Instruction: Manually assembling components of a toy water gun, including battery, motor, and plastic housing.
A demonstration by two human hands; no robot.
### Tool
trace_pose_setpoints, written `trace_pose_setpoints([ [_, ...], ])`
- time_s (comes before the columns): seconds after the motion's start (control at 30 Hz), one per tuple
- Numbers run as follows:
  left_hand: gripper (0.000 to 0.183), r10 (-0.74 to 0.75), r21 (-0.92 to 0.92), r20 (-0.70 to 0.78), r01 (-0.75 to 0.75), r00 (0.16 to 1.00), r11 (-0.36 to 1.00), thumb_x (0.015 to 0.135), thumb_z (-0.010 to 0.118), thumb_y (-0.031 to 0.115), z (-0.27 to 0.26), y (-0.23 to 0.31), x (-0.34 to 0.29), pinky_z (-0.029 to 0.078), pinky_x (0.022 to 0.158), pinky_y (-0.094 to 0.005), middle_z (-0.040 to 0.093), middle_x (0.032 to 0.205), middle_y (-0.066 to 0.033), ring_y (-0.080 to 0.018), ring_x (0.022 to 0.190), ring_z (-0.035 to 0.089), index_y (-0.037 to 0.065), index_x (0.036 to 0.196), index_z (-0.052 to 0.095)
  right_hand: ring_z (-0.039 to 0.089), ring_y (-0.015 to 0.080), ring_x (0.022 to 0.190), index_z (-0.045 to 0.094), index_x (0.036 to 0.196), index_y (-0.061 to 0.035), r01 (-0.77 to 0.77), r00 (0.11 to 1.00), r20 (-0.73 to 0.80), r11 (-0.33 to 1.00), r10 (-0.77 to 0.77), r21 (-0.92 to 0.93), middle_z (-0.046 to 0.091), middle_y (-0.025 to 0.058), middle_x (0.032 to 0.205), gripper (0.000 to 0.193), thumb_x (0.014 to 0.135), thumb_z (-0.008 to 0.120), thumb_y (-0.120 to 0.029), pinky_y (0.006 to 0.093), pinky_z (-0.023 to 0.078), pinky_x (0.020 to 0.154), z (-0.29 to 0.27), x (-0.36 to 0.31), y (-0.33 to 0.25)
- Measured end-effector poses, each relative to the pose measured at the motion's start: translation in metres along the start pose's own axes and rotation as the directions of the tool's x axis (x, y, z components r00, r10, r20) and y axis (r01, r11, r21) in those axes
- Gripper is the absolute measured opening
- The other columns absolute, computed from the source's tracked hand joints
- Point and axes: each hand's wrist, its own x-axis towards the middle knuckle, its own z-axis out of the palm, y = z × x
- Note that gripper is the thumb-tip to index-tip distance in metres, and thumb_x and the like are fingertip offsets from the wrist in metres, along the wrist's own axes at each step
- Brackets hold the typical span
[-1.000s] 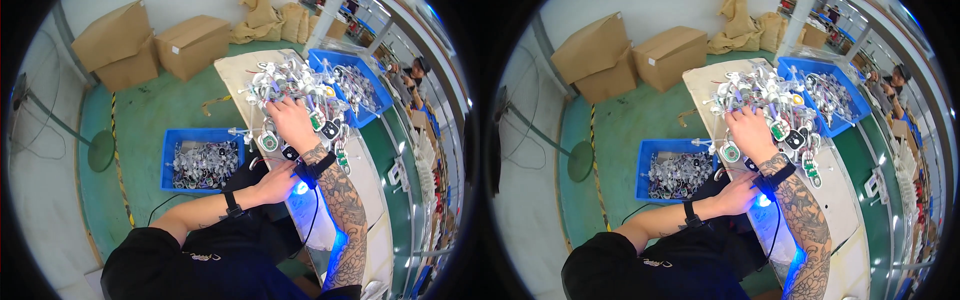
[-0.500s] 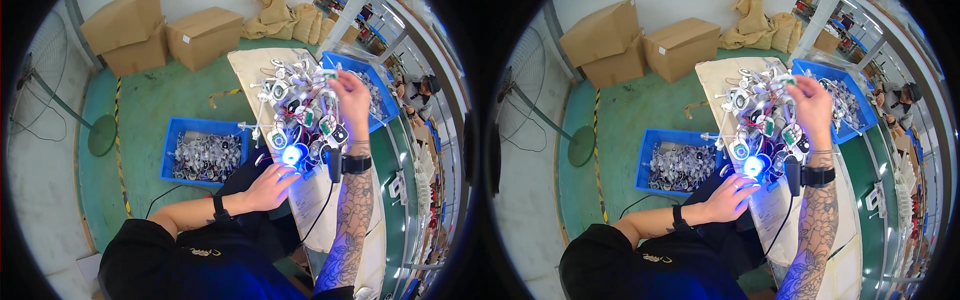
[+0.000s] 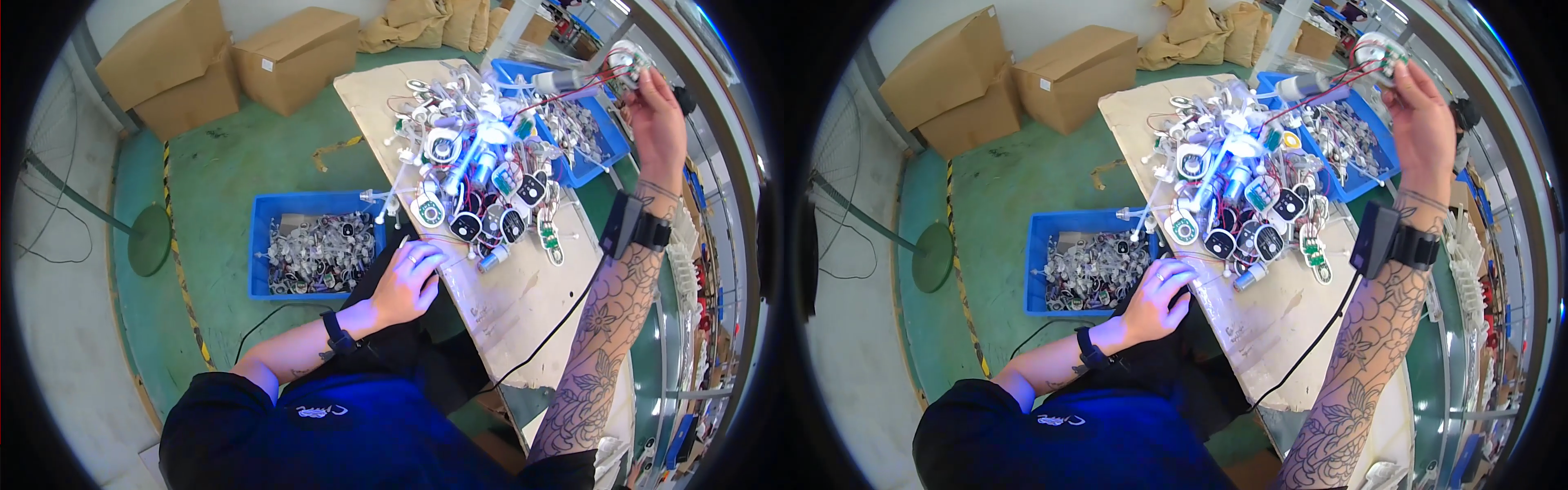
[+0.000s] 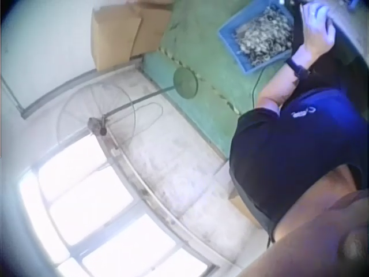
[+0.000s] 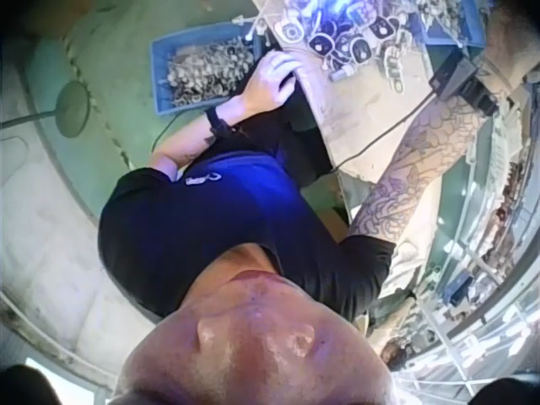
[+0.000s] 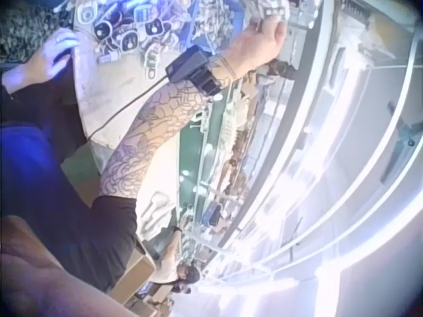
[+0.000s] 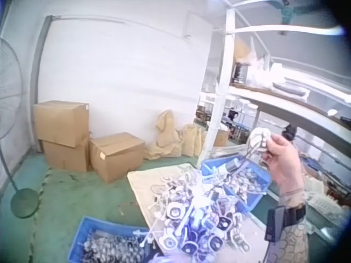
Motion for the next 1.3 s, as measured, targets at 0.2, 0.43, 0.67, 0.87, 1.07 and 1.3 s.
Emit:
trace_pose_setpoints([
  [0.2,0.037,-0.011,0.006,-0.213,0.013,0.977,1.000,0.079,0.071,-0.001,-0.002,-0.013,0.028,0.047,0.097,-0.0450,0.059,0.115,-0.0197,-0.0388,0.108,0.057,-0.001,0.114,0.060,0.062,0.0156,0.096,0.062,0.129,0.0044,0.005,0.989,-0.149,1.000,-0.008,-0.026,0.069,0.0087,0.111,0.033,0.099,0.068,-0.009,0.0308,0.051,0.083,-0.037,0.000,-0.032],
  [0.43,0.038,0.147,0.062,-0.317,-0.134,0.937,0.989,0.084,0.071,0.007,-0.020,-0.014,0.124,0.045,0.097,-0.0448,0.061,0.115,-0.0194,-0.0378,0.107,0.057,0.000,0.120,0.060,0.066,0.0169,0.098,0.064,0.123,-0.0002,0.031,0.972,-0.235,0.991,0.001,0.134,0.071,0.0083,0.112,0.022,0.102,0.062,-0.008,0.0322,0.052,0.087,-0.122,-0.018,-0.026],
  [0.67,0.047,0.196,0.284,0.032,-0.197,0.980,0.938,0.080,0.076,0.017,0.023,-0.005,0.193,0.042,0.101,-0.0482,0.058,0.128,-0.0146,-0.0361,0.122,0.050,0.004,0.123,0.063,0.064,0.0139,0.079,0.066,0.119,0.0022,-0.104,0.820,-0.573,0.987,0.017,-0.120,0.072,0.0080,0.103,0.028,0.092,0.072,-0.002,0.0274,0.052,0.069,-0.140,-0.073,0.041],
  [0.87,0.045,0.102,0.529,0.189,-0.189,0.977,0.827,0.072,0.075,0.009,0.027,0.007,0.226,0.042,0.096,-0.0485,0.061,0.122,-0.0132,-0.0335,0.119,0.052,0.009,0.117,0.068,0.064,0.0086,0.079,0.073,0.115,-0.0019,-0.220,0.815,-0.579,0.934,0.018,-0.281,0.074,0.0032,0.100,0.025,0.092,0.077,-0.012,0.0242,0.050,0.068,-0.123,-0.145,0.056],
  [1.07,0.020,0.193,0.458,0.350,-0.347,0.917,0.818,0.079,0.073,0.007,0.013,0.002,0.243,0.044,0.092,-0.0458,0.062,0.105,-0.0105,-0.0330,0.108,0.055,0.008,0.098,0.068,0.065,0.0084,0.082,0.071,0.116,0.0031,-0.148,0.867,-0.498,0.964,0.019,-0.221,0.076,0.0052,0.098,0.027,0.091,0.077,-0.007,0.0250,0.049,0.068,-0.087,-0.203,0.069],
  [1.3,0.014,0.271,0.163,0.623,-0.461,0.734,0.873,0.080,0.073,0.006,-0.023,-0.007,0.248,0.046,0.088,-0.0443,0.063,0.091,-0.0101,-0.0337,0.091,0.058,0.006,0.088,0.061,0.067,0.0103,0.087,0.070,0.118,0.0022,-0.156,0.920,-0.386,0.970,0.075,-0.184,0.076,0.0074,0.102,0.028,0.093,0.074,-0.010,0.0262,0.051,0.072,-0.056,-0.217,0.059],
])
